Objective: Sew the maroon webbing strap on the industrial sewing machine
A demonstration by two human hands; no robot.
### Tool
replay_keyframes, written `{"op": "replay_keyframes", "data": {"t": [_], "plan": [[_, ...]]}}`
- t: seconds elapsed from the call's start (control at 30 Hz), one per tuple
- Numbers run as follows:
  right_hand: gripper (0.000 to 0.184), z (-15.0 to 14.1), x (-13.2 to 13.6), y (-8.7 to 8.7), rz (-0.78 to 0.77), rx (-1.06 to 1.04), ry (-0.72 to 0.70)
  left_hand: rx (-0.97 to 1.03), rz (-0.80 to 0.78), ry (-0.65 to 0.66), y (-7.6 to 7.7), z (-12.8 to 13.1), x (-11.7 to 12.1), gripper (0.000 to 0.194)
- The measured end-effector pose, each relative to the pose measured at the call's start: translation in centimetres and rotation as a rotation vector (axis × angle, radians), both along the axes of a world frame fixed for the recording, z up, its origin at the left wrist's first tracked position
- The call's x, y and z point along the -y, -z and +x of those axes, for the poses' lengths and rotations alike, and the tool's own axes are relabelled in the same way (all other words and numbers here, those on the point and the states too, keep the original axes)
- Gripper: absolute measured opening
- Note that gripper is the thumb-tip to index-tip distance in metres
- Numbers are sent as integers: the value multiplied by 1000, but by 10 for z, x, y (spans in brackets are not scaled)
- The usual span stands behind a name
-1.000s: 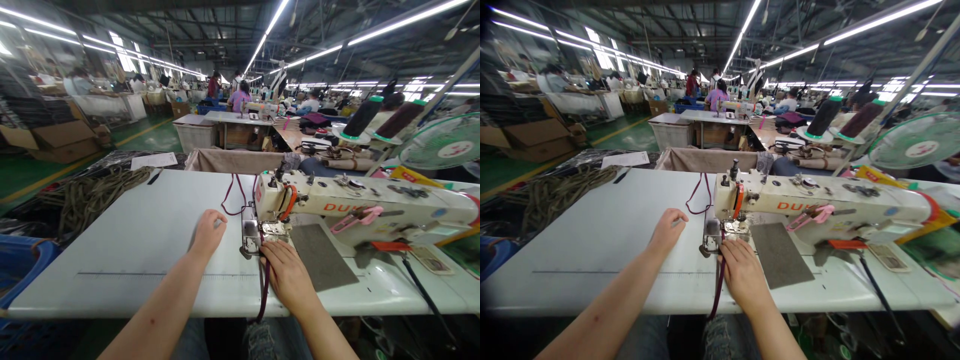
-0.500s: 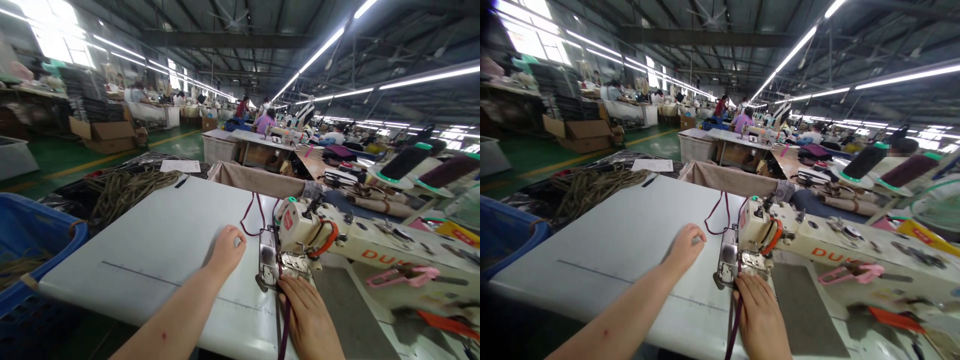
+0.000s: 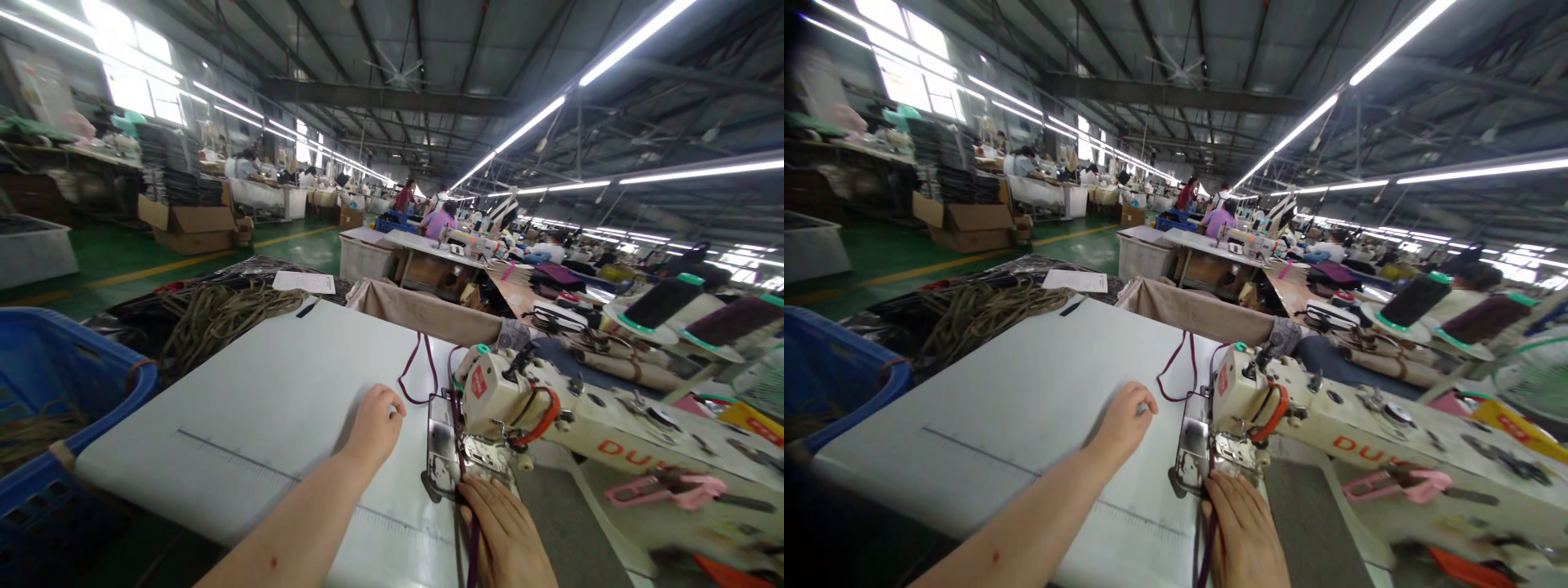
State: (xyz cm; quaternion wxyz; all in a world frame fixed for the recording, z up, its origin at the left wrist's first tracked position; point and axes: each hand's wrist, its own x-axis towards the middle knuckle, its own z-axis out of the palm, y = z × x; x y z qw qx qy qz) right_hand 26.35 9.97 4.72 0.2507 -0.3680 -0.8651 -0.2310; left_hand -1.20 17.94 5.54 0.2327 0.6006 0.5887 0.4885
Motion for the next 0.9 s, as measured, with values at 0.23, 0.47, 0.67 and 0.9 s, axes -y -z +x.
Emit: {"op": "replay_keyframes", "data": {"t": [0.23, 0.47, 0.67, 0.9], "plan": [[29, -1, 0, 2, -27, -38, -10, 3, 26, -5, 3, 0, -1, 34], [30, -4, 4, -4, -42, -42, 2, -3, 16, 0, 3, -1, -3, 33], [29, -7, 6, -4, -58, -69, 0, -14, 10, 12, 5, -2, -5, 32], [29, -9, 7, -6, -77, -67, 4, -16, 1, 14, 5, -2, -5, 32]]}}
